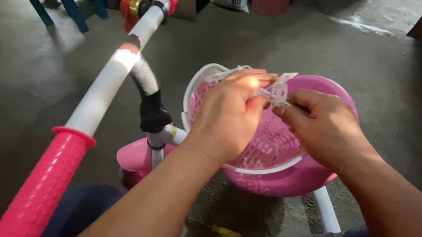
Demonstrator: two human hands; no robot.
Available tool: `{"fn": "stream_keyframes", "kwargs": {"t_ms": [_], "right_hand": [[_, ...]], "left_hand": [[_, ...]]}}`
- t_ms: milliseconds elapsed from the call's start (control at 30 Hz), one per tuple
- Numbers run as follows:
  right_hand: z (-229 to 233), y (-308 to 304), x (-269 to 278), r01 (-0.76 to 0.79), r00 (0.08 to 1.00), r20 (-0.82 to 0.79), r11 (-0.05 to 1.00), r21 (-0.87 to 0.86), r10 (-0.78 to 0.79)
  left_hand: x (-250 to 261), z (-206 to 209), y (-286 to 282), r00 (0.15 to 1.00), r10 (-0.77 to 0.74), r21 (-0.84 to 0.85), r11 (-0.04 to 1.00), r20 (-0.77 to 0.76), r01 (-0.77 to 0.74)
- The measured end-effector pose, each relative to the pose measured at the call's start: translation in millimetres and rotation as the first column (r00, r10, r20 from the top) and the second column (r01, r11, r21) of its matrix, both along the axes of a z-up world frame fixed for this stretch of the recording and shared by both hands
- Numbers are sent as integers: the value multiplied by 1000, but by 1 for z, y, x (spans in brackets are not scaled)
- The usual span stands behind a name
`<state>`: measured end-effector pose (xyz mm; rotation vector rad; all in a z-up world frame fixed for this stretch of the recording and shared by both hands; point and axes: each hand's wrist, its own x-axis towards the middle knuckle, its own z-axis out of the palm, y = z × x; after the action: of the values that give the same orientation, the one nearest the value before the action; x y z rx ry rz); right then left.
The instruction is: The person attaches a pink plastic basket to the handlebar of a children's tricycle, fastening it with zip ties and pulling them tight by hand. They then adjust the black handlebar stem, reposition the red bell on the handlebar, and check the fit of the parts.
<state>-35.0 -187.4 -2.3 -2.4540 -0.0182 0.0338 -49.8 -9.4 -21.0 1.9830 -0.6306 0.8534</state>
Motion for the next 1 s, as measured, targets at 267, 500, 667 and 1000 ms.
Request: {"fn": "stream_keyframes", "kwargs": {"t_ms": [267, 500, 667, 1000], "right_hand": [[1, -12, -1, 99, 994, -52, 993, 68, -95], [15, -17, -20, 278, 957, -148, 930, 240, -248], [26, -31, -35, 241, 968, -131, 941, 235, -215], [28, -49, -74, -116, 983, -133, 992, 52, 122]], "left_hand": [[-43, 27, 3, 807, 163, 497, 849, -568, 178], [-70, 25, -4, 945, 121, 694, 708, -302, 131], [-86, 21, 0, 989, 51, 658, 751, -140, 55], [-151, 26, 14, 965, -21, 566, 807, -261, 171]]}}
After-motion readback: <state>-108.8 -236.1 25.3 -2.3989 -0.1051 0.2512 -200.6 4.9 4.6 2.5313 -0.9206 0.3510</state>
